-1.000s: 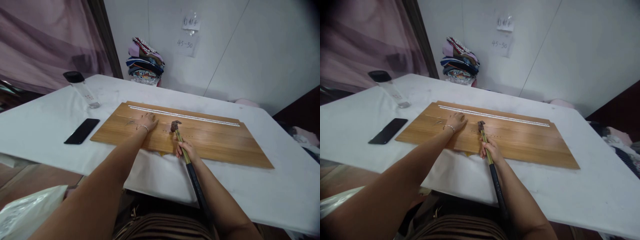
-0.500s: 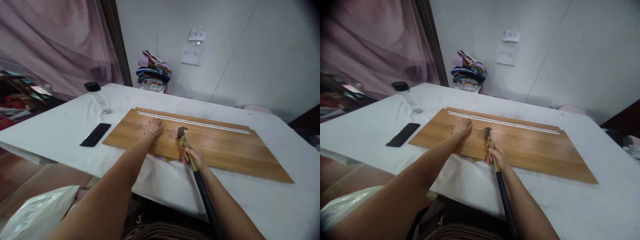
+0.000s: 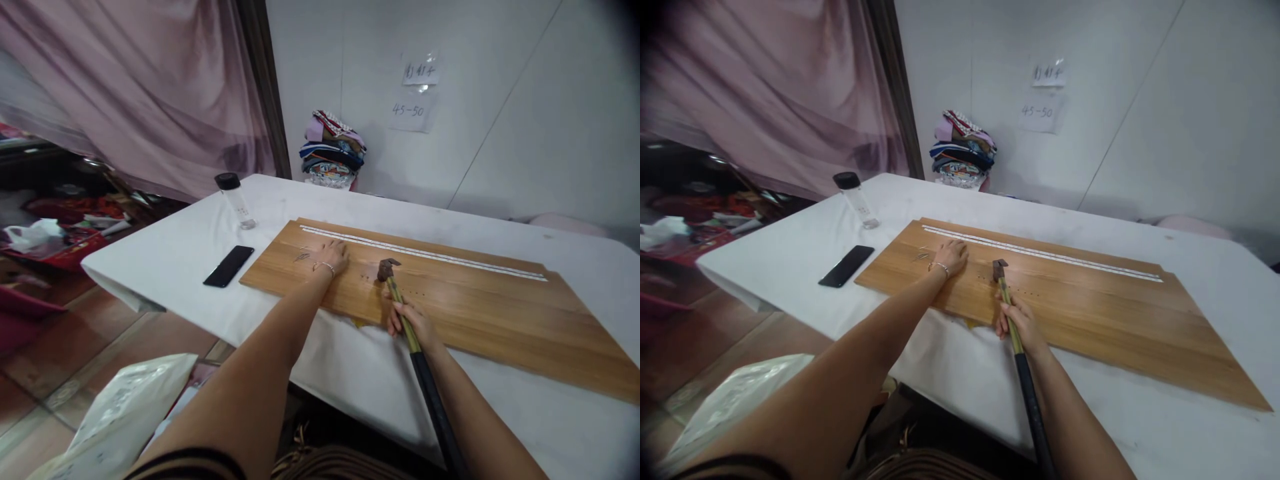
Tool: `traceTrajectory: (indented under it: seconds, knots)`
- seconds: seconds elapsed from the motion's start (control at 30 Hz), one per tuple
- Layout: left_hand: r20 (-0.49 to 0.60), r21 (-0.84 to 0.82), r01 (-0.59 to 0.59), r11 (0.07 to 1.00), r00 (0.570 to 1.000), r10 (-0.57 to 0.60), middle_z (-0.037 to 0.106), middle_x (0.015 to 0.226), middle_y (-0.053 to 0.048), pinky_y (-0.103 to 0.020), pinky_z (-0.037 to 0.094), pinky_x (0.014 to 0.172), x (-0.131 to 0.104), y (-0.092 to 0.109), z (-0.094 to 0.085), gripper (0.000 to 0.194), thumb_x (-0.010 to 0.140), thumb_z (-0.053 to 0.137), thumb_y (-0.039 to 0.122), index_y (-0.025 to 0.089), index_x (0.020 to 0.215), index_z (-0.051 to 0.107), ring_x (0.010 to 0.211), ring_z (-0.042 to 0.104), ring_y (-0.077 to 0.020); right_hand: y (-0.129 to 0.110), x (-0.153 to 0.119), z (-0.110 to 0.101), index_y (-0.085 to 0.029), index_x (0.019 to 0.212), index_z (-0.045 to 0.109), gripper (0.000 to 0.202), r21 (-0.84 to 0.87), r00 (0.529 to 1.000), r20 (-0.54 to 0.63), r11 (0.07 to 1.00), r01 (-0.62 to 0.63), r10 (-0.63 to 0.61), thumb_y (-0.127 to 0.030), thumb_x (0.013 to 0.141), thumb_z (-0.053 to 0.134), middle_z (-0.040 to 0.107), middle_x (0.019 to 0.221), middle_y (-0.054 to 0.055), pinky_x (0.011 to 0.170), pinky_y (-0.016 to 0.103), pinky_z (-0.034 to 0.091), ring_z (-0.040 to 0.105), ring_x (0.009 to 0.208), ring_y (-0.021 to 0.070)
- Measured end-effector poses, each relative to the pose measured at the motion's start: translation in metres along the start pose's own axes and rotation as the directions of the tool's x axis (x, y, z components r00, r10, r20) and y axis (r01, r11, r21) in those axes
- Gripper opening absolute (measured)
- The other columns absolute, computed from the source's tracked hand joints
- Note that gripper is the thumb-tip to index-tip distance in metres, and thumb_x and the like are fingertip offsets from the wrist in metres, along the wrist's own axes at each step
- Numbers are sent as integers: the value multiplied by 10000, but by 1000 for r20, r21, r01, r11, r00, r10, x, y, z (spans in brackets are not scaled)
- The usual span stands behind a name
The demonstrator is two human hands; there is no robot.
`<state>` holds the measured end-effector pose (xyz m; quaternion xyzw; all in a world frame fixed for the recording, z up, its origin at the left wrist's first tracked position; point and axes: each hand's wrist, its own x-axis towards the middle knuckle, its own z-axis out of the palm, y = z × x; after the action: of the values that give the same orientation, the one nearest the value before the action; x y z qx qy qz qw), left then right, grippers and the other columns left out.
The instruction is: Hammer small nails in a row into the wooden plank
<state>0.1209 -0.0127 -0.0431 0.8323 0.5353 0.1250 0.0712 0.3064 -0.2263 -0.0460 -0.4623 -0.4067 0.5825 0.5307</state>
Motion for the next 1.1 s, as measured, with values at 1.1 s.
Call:
traceTrajectory:
  seconds: [1.1]
  knots:
    - [-6, 16, -1, 1000, 1000, 1, 605, 1464, -62, -439, 398, 1113, 1, 2, -1, 357, 976, 429, 347, 247, 1202, 687, 1358, 494, -267, 0, 2, -2, -189, 1074, 586, 387, 20, 999, 5, 999, 37, -37, -468, 812, 643, 503, 459, -94, 407, 261, 429, 563, 406, 158]
